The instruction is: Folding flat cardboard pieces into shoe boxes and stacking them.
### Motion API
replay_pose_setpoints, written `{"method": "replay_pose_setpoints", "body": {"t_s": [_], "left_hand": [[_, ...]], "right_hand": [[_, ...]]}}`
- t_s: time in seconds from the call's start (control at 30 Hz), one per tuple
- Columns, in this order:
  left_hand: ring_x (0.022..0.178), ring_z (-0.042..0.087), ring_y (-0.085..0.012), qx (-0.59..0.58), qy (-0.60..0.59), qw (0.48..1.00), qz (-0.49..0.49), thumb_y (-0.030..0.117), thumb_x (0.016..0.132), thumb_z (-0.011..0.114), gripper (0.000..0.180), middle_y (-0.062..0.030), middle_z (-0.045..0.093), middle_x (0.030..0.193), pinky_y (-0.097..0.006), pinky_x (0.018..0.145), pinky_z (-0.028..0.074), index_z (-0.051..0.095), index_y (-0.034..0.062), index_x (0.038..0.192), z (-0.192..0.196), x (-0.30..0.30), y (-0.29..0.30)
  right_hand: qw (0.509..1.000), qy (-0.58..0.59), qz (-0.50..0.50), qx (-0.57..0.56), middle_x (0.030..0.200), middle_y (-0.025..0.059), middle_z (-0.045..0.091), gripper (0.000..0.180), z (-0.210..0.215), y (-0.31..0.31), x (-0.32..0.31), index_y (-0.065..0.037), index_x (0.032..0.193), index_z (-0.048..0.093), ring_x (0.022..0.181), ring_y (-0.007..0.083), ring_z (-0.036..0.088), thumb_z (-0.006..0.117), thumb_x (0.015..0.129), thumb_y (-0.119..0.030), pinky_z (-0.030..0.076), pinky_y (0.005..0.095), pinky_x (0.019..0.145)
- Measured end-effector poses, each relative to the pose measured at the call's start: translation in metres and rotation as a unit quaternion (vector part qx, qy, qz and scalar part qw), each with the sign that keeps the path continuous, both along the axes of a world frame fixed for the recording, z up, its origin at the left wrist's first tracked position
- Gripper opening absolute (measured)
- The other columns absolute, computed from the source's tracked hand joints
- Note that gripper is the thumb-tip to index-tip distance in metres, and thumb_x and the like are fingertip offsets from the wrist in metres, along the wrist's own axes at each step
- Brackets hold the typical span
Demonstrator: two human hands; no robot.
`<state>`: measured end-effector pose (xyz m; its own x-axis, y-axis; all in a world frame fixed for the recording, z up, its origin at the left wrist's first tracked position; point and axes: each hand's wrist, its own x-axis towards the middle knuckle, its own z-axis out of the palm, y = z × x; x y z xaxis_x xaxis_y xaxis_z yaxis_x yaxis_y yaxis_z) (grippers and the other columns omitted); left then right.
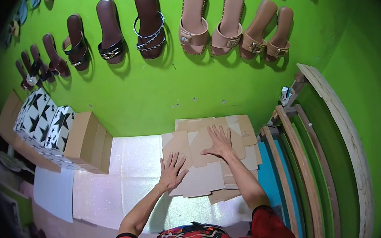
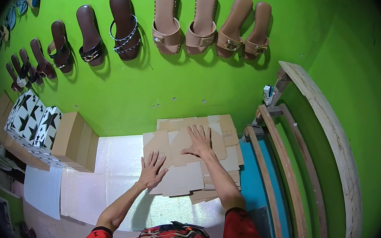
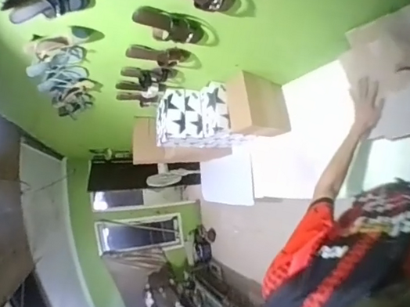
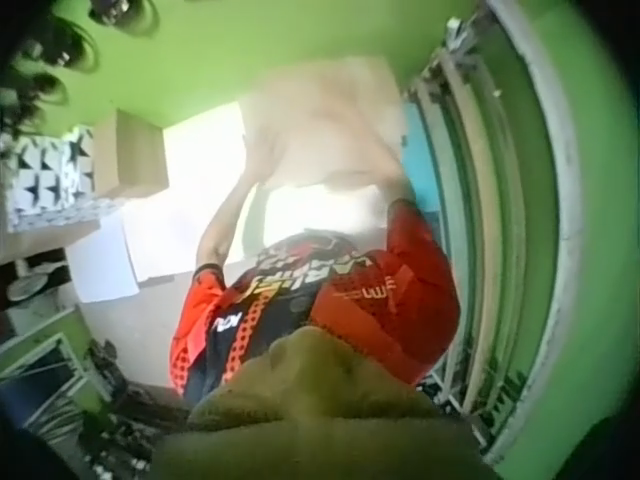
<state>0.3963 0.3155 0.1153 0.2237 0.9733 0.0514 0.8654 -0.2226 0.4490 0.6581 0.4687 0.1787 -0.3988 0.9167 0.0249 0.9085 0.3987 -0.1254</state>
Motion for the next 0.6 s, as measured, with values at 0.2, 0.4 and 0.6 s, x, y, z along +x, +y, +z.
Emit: {"method": "replay_pose_setpoints", "body": {"t_s": [0.2,0.4,0.6], "left_hand": [[0.163,0.007,-0.0405,0.002,-0.020,0.999,0.036,0.056,0.101,0.058,0.069,-0.0190,0.014,0.175,-0.073,0.123,0.007,0.043,0.0262,0.162,-0.005,-0.016,-0.020],[0.156,0.027,-0.0462,0.097,-0.175,0.972,0.123,0.031,0.078,0.084,0.067,-0.0291,0.023,0.170,-0.053,0.126,0.028,0.067,0.0151,0.142,-0.025,-0.064,-0.069],[0.154,0.032,-0.0461,0.083,-0.160,0.972,0.150,0.028,0.073,0.086,0.060,-0.0326,0.027,0.167,-0.049,0.126,0.029,0.075,0.0100,0.130,-0.051,-0.155,-0.155]], "right_hand": [[0.999,0.033,0.034,0.017,0.159,0.0248,0.041,0.140,-0.002,-0.013,-0.018,-0.012,0.165,0.032,0.152,0.0419,0.031,0.088,0.053,-0.075,0.002,0.0716,0.125],[0.992,0.063,0.087,0.065,0.154,0.0284,0.040,0.131,-0.013,-0.066,-0.074,-0.008,0.161,0.038,0.149,0.0440,0.030,0.084,0.059,-0.076,-0.001,0.0733,0.123],[0.986,0.074,0.135,0.069,0.155,0.0302,0.039,0.117,-0.060,-0.151,-0.161,-0.008,0.159,0.042,0.149,0.0445,0.031,0.076,0.071,-0.077,0.000,0.0742,0.122]]}}
